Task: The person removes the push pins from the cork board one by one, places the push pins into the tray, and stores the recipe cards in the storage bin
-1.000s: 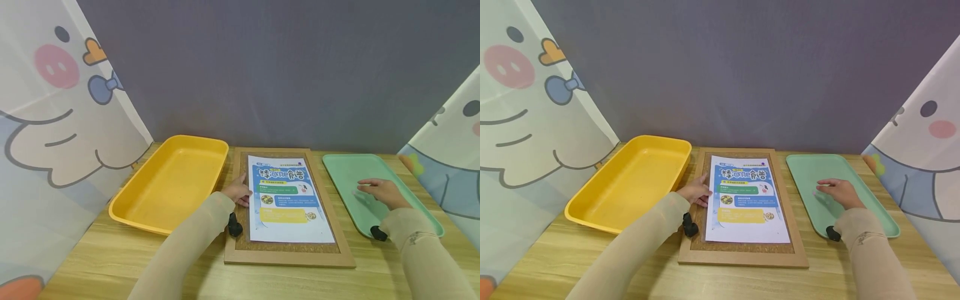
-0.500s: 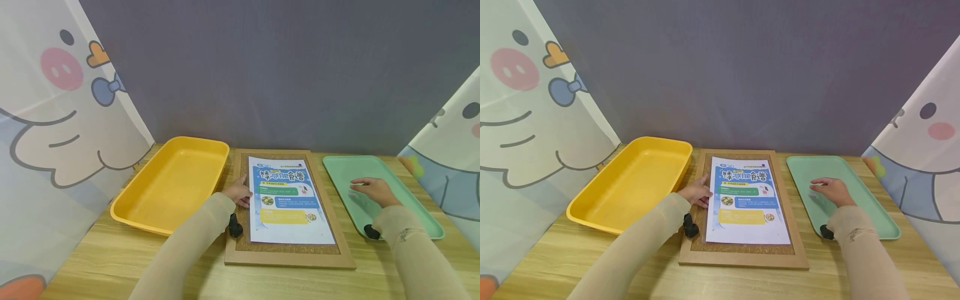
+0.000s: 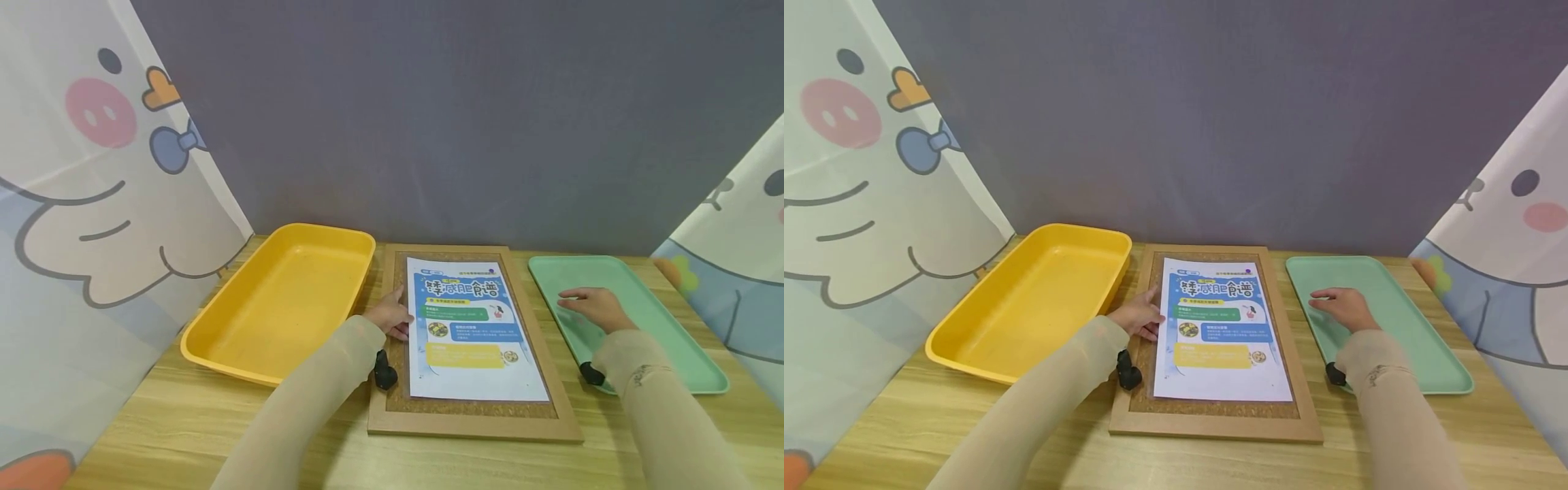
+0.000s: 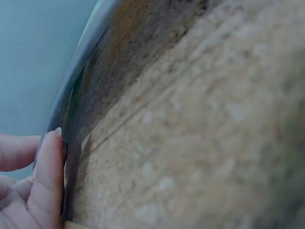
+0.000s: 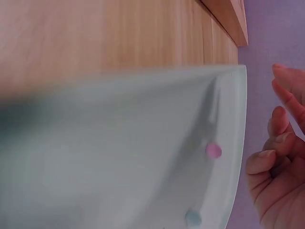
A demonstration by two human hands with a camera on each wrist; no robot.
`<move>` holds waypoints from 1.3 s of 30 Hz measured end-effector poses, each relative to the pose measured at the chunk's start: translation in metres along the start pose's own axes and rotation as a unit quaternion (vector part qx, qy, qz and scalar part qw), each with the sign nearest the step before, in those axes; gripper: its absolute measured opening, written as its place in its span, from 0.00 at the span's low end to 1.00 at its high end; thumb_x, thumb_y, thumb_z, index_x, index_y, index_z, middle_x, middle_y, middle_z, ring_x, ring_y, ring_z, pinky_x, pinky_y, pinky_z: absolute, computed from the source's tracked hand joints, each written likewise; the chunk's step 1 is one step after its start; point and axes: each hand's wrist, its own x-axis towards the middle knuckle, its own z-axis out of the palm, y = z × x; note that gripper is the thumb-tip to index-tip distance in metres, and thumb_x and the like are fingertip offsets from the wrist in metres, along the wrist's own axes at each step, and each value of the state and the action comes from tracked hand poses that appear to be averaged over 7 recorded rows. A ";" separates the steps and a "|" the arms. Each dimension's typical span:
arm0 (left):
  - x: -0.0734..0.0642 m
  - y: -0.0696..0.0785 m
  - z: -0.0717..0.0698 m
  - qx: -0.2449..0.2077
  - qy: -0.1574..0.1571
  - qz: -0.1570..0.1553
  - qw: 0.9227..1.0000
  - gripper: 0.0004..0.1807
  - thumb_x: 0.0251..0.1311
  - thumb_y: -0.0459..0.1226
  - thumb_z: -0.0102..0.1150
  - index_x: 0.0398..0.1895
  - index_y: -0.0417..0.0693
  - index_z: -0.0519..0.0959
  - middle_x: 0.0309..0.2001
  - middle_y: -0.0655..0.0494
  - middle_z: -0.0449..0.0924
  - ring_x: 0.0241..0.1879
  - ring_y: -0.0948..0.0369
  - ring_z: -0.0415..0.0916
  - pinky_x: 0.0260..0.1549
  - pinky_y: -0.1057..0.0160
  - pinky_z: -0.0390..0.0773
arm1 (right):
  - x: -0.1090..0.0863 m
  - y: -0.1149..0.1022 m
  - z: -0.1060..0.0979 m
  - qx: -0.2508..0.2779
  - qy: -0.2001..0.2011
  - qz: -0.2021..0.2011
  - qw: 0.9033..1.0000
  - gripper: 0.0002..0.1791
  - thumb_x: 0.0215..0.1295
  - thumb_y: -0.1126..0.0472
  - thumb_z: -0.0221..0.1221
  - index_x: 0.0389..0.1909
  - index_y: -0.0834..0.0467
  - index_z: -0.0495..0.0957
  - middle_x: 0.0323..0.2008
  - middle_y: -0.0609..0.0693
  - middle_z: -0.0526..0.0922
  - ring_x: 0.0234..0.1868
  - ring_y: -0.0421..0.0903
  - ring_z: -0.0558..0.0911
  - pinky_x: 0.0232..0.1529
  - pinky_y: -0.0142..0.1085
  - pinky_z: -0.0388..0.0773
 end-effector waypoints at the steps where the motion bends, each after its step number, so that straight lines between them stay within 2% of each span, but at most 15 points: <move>1: 0.000 0.000 0.000 0.001 0.000 0.001 1.000 0.46 0.62 0.24 0.53 0.77 0.55 0.41 0.38 0.41 0.75 0.22 0.57 0.71 0.22 0.63 0.80 | 0.002 -0.001 0.001 -0.001 0.001 -0.001 1.000 0.27 0.71 0.51 0.53 0.56 0.72 0.74 0.56 0.76 0.70 0.48 0.68 0.76 0.43 0.54 0.76; 6: 0.001 0.000 -0.001 0.002 -0.001 -0.001 1.000 0.46 0.63 0.24 0.53 0.77 0.54 0.41 0.36 0.41 0.75 0.22 0.57 0.72 0.21 0.63 0.80 | 0.011 -0.011 0.007 0.003 0.001 0.004 1.000 0.26 0.70 0.51 0.54 0.54 0.71 0.75 0.57 0.77 0.69 0.51 0.70 0.73 0.42 0.53 0.76; 12: 0.002 0.000 -0.001 0.000 -0.001 -0.002 1.000 0.46 0.63 0.24 0.53 0.77 0.55 0.41 0.33 0.41 0.76 0.21 0.57 0.71 0.21 0.63 0.79 | 0.023 -0.021 0.011 0.007 0.006 0.010 1.000 0.25 0.70 0.53 0.53 0.53 0.73 0.76 0.56 0.74 0.71 0.54 0.72 0.70 0.50 0.60 0.70; 19: 0.000 -0.001 -0.001 -0.011 -0.001 -0.001 1.000 0.45 0.62 0.23 0.54 0.77 0.53 0.43 0.38 0.41 0.74 0.21 0.57 0.71 0.21 0.63 0.79 | 0.039 -0.037 0.017 -0.006 0.018 0.012 1.000 0.27 0.70 0.52 0.53 0.54 0.73 0.75 0.57 0.75 0.70 0.57 0.72 0.68 0.53 0.61 0.68; 25: -0.001 -0.002 -0.001 -0.015 -0.003 0.003 1.000 0.45 0.62 0.23 0.54 0.77 0.52 0.44 0.40 0.42 0.74 0.21 0.57 0.71 0.20 0.63 0.79 | 0.055 -0.047 0.028 0.013 0.027 0.006 1.000 0.25 0.68 0.54 0.56 0.55 0.71 0.75 0.56 0.72 0.73 0.57 0.69 0.70 0.55 0.59 0.67; 30: -0.001 0.000 0.000 -0.018 -0.004 0.006 1.000 0.45 0.62 0.23 0.53 0.77 0.52 0.44 0.40 0.42 0.74 0.21 0.57 0.71 0.19 0.64 0.79 | 0.063 -0.056 0.031 0.014 0.020 0.037 0.999 0.24 0.68 0.54 0.55 0.55 0.69 0.76 0.58 0.71 0.71 0.56 0.67 0.71 0.55 0.57 0.69; 33: 0.000 0.000 0.000 -0.018 0.000 0.004 1.000 0.45 0.62 0.23 0.53 0.77 0.53 0.44 0.40 0.42 0.74 0.21 0.57 0.71 0.19 0.64 0.79 | 0.063 -0.062 0.030 0.012 0.018 0.041 0.999 0.24 0.69 0.55 0.54 0.56 0.69 0.75 0.58 0.71 0.71 0.55 0.66 0.72 0.53 0.56 0.70; 39: -0.001 -0.001 -0.001 -0.019 0.003 0.003 1.000 0.45 0.62 0.23 0.54 0.77 0.52 0.44 0.41 0.43 0.73 0.21 0.57 0.72 0.20 0.64 0.79 | 0.066 -0.070 0.038 0.038 0.011 0.080 0.996 0.25 0.67 0.55 0.55 0.57 0.70 0.73 0.57 0.70 0.72 0.56 0.66 0.71 0.55 0.57 0.69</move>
